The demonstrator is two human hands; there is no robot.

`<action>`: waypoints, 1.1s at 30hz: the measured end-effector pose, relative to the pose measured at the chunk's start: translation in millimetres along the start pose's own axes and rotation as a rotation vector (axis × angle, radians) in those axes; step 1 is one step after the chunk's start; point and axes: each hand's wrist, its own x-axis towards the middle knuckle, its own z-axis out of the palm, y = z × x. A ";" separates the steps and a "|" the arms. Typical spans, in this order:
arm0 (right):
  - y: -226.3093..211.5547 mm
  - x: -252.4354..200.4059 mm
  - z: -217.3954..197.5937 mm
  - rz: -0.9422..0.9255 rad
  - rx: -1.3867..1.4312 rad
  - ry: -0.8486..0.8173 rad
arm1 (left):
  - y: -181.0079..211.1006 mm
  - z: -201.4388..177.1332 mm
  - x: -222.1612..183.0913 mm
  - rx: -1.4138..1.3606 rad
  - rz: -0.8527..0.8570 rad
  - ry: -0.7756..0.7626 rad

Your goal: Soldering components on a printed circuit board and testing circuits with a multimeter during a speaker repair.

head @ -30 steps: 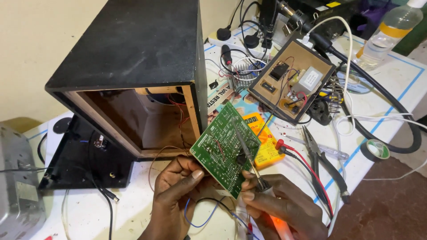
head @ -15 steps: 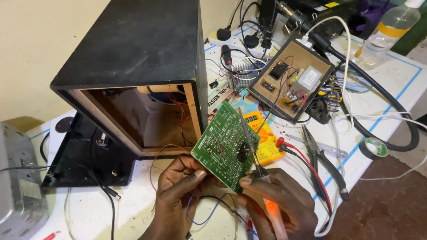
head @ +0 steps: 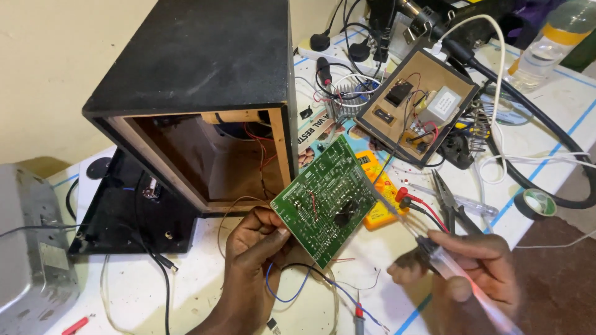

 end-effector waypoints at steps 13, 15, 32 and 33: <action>-29.7 33.9 -11.6 -0.055 -0.146 -0.811 | -2.4 -1.5 4.2 0.064 0.010 0.039; -22.5 13.9 -37.9 -0.184 -0.566 -0.660 | 2.6 3.3 1.6 0.102 -0.038 0.053; -28.7 11.0 -30.3 -0.186 -0.654 -0.648 | 8.2 10.4 -1.6 0.101 -0.068 0.064; -30.5 10.3 -27.6 -0.196 -0.706 -0.623 | 8.7 10.7 -1.9 0.096 -0.072 0.071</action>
